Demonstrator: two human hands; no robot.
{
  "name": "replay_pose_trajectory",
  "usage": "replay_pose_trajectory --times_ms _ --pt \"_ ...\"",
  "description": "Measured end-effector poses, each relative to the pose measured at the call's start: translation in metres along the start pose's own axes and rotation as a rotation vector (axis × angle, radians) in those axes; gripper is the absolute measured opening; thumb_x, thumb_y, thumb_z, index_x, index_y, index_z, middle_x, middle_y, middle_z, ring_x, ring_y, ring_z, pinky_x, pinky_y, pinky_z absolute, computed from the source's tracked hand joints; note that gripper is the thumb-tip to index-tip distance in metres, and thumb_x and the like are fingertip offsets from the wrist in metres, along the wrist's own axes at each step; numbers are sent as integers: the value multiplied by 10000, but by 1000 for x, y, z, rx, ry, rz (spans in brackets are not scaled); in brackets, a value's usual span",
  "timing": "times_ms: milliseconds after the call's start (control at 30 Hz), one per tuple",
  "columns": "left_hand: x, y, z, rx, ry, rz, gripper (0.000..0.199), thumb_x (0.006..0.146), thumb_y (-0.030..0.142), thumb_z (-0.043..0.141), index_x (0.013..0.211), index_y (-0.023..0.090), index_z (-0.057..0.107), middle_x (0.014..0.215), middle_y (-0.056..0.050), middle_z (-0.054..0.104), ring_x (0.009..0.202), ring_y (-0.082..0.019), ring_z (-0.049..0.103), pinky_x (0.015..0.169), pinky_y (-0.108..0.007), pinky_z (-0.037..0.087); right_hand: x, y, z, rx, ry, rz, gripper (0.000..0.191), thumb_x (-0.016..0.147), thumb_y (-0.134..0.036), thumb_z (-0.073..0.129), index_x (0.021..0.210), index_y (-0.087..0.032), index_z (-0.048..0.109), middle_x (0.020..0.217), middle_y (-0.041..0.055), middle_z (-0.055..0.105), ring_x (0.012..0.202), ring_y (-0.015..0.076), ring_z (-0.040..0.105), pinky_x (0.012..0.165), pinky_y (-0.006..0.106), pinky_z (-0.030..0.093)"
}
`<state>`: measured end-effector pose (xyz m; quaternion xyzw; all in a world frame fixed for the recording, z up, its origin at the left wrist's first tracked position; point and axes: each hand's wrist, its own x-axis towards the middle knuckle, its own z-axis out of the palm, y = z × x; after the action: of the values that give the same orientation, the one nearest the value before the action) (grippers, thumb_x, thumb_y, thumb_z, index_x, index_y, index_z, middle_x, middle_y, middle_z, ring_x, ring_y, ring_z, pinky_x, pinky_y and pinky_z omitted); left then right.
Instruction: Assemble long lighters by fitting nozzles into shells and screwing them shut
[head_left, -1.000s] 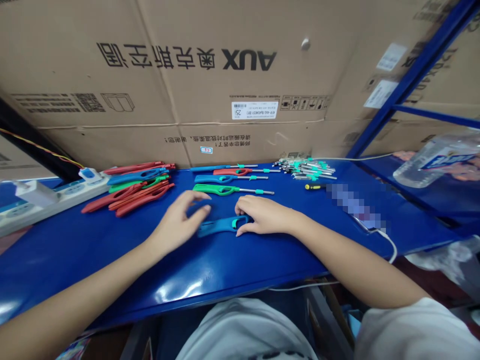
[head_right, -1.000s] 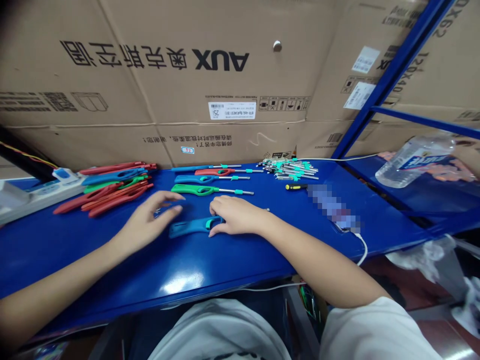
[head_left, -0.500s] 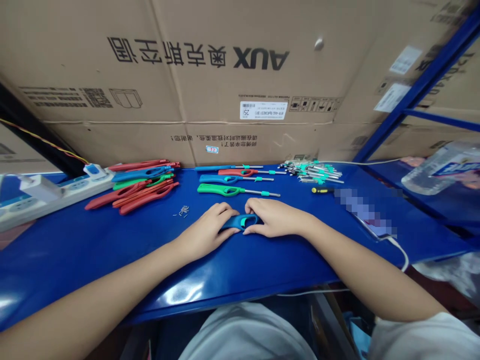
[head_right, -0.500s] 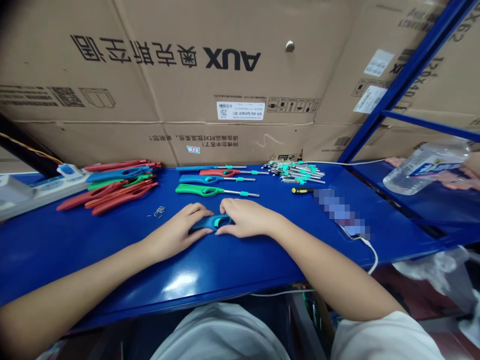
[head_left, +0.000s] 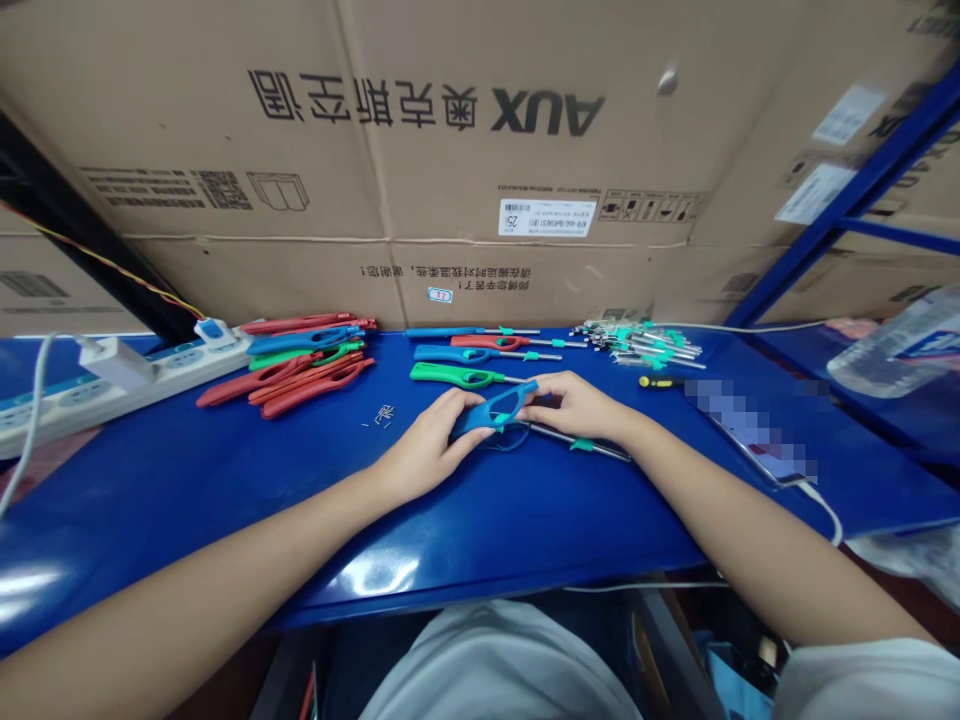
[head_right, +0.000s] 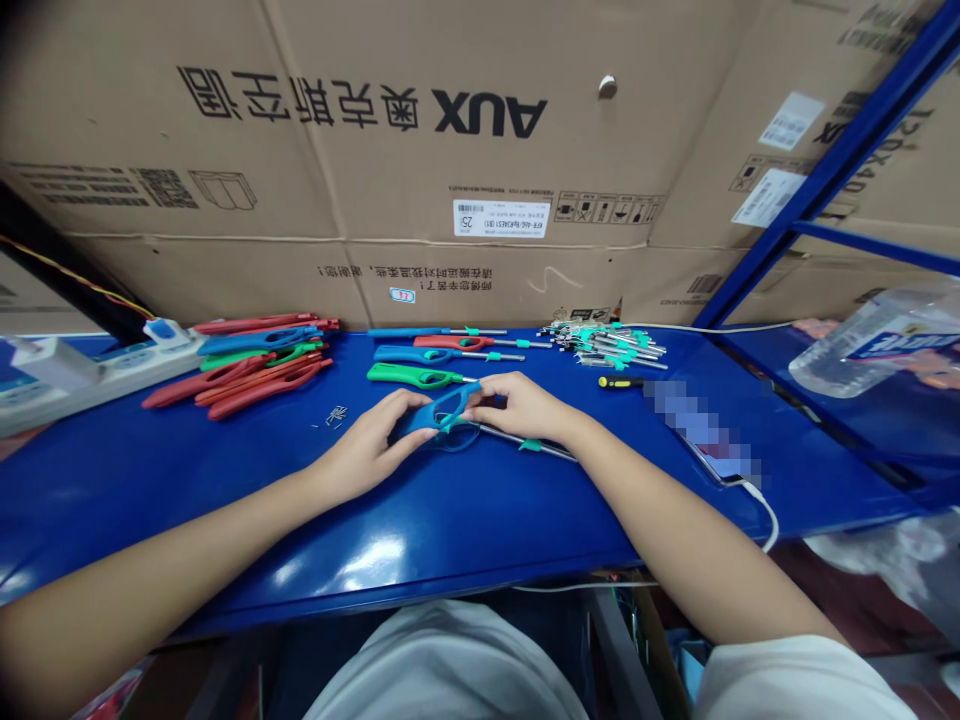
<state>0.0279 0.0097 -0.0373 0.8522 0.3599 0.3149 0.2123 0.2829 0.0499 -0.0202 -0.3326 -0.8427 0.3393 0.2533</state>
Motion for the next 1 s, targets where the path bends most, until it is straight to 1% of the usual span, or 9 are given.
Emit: replay_pose_trajectory --times_ms 67,200,333,500,567,633,733,867,1000 --pt "1 1 0 -8 18 -29 289 985 397 536 1193 196 535 1148 -86 619 1097 -246 608 987 -427 495 0 0 0 -1 -1 -5 236 886 -398 675 890 -166 719 919 45 708 850 170 643 810 315 499" --pt "1 -1 0 -29 36 -62 301 971 411 553 1192 208 540 1163 -86 625 1112 -250 604 992 -431 489 -1 -5 0 -99 -99 14 300 809 -419 765 940 -157 698 889 37 680 725 140 576 658 266 472" --pt "0 -2 3 -98 79 -110 307 968 422 559 1181 201 560 1141 -73 639 1071 -229 614 963 -395 495 -2 -9 1 -212 -123 -9 175 914 -327 647 879 -156 664 867 40 644 707 134 550 656 262 441" --pt "3 0 2 -298 336 -152 283 977 396 510 1174 200 459 1110 -76 630 1001 -198 633 909 -363 509 -1 -12 0 -258 -44 -79 135 951 -247 575 842 -168 593 858 38 622 785 158 557 738 286 446" --pt "4 2 -3 -282 407 -172 281 953 382 543 1155 209 451 1031 -48 631 932 -184 636 867 -343 517 -1 -12 -1 -255 -3 -81 116 964 -230 544 876 -171 592 887 44 631 804 160 564 758 292 453" --pt "4 4 -8 -157 338 -191 308 887 382 637 1110 209 514 958 -25 626 882 -188 628 844 -343 516 -2 -14 -2 -246 21 -61 101 974 -220 516 955 -174 604 946 58 651 822 163 579 765 296 465" --pt "2 5 -11 30 126 -141 296 804 384 722 1010 192 632 949 -35 620 887 -211 625 851 -357 520 -3 -16 -2 -248 38 -39 164 985 -238 499 1094 -179 606 1062 83 670 873 176 606 786 313 484" --pt "-1 2 -7 95 -43 -89 250 872 346 646 1053 185 706 998 -65 602 895 -210 640 857 -352 537 -4 -16 -1 -337 9 -75 203 1001 -280 490 1092 -172 635 1046 93 668 914 190 617 820 323 487" --pt "-2 1 -6 107 -108 -77 229 936 283 551 1070 194 712 1054 -85 633 930 -220 658 879 -358 539 -4 -13 -1 -502 -35 -108 211 1004 -292 496 1026 -170 667 995 94 657 876 195 609 767 308 468"
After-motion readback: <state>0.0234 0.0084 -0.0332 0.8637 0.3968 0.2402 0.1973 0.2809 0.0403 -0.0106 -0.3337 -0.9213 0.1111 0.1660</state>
